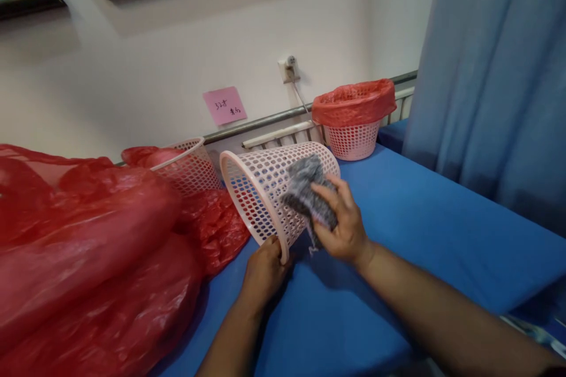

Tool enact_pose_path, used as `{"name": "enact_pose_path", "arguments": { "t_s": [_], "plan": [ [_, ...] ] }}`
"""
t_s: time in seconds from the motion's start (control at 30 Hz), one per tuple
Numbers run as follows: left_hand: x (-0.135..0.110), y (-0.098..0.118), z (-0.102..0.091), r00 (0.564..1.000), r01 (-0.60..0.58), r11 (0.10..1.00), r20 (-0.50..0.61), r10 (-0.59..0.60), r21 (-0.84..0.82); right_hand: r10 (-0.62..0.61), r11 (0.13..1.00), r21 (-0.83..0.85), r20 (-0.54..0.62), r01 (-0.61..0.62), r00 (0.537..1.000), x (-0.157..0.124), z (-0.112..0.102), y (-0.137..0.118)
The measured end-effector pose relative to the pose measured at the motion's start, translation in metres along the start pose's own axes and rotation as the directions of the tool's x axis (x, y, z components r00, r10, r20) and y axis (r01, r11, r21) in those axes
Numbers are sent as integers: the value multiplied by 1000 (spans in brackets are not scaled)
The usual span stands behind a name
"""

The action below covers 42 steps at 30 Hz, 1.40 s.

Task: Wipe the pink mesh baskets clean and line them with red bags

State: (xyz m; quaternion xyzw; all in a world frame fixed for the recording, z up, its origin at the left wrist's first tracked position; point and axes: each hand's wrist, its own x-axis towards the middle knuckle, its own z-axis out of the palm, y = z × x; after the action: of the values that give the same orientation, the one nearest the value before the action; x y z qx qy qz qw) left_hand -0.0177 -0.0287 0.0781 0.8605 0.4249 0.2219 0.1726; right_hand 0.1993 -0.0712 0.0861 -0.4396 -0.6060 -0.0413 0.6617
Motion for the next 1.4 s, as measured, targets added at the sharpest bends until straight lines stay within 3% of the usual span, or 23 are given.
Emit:
{"name": "enact_pose_path", "arguments": {
  "t_s": [0.1, 0.2, 0.3, 0.37, 0.47, 0.57, 0.63, 0.67, 0.7, 0.77, 0.8, 0.83, 0.87, 0.9, 0.97, 1.0, 1.07, 1.13, 1.2, 1.27, 1.33, 1.4],
  "plan": [
    [-2, 2, -2, 995, -35, 998, 86, 39, -50, -174, 983, 86, 125, 164, 977, -8, -1, -23],
    [-5, 4, -9, 994, -70, 985, -92, 56, -157, -240, 965, 156, 218, 209, 946, -4, -3, -24],
    [-8, 3, -15, 948, -131, 977, -310, 75, -166, -284, 954, 191, 324, 232, 902, 0, -4, -21],
    [-9, 3, -18, 928, -177, 970, -357, 108, -165, -297, 950, 196, 334, 242, 895, -1, -2, -22],
    [-9, 6, -17, 933, -193, 964, -338, 122, -183, -287, 955, 163, 281, 249, 916, -6, 2, -22],
    [-9, 10, -15, 943, -172, 970, -315, 110, -175, -136, 990, 52, 159, 129, 978, -4, 3, -4],
    [-10, 11, -12, 944, -175, 972, -306, 122, -155, 90, 995, -39, 3, -90, 996, 5, 2, 20],
    [-10, 11, -11, 945, -180, 973, -299, 130, -144, 228, 970, -61, -89, -233, 970, 10, 0, 34],
    [-11, 10, -10, 947, -182, 974, -289, 137, -135, 367, 923, -55, -172, -381, 914, 16, -2, 48],
    [-12, 9, -7, 954, -181, 976, -264, 144, -119, 598, 788, 17, -263, -616, 757, 26, -6, 69],
    [-12, 9, -6, 957, -179, 977, -252, 146, -115, 661, 735, 51, -276, -676, 698, 29, -7, 75],
    [-12, 8, -5, 959, -180, 977, -241, 149, -113, 678, 721, 68, -277, -690, 681, 30, -7, 75],
    [-12, 8, -4, 960, -185, 976, -232, 155, -113, 645, 752, 63, -271, -656, 714, 29, -8, 71],
    [-12, 8, -4, 960, -196, 974, -224, 167, -115, 561, 820, 38, -250, -571, 789, 27, -7, 62],
    [-12, 8, -2, 960, -224, 968, -197, 199, -115, 261, 964, -17, -127, -265, 957, 17, -6, 34],
    [-12, 8, -2, 961, -234, 966, -176, 213, -113, 80, 997, -13, -26, -81, 996, 11, -5, 19],
    [-12, 7, -1, 967, -237, 966, -121, 225, -101, -206, 978, 71, 135, 198, 969, 0, -4, -9],
    [-12, 6, -1, 972, -230, 968, -72, 224, -96, -333, 940, 140, 190, 310, 924, -7, -3, -25],
    [-12, 4, -2, 973, -230, 968, -49, 227, -102, -314, 948, 115, 182, 297, 932, -7, -3, -23],
    [-10, 4, -2, 973, -232, 967, -46, 228, -108, -181, 983, 3, 126, 182, 975, -1, -3, -7],
    [-9, 3, -2, 975, -223, 970, -45, 220, -100, 55, 990, -131, -14, -56, 998, 8, -4, 17],
    [-8, 3, -2, 977, -213, 974, -37, 211, -81, 284, 929, -189, -178, -316, 942, 18, -6, 41]
  ]
}}
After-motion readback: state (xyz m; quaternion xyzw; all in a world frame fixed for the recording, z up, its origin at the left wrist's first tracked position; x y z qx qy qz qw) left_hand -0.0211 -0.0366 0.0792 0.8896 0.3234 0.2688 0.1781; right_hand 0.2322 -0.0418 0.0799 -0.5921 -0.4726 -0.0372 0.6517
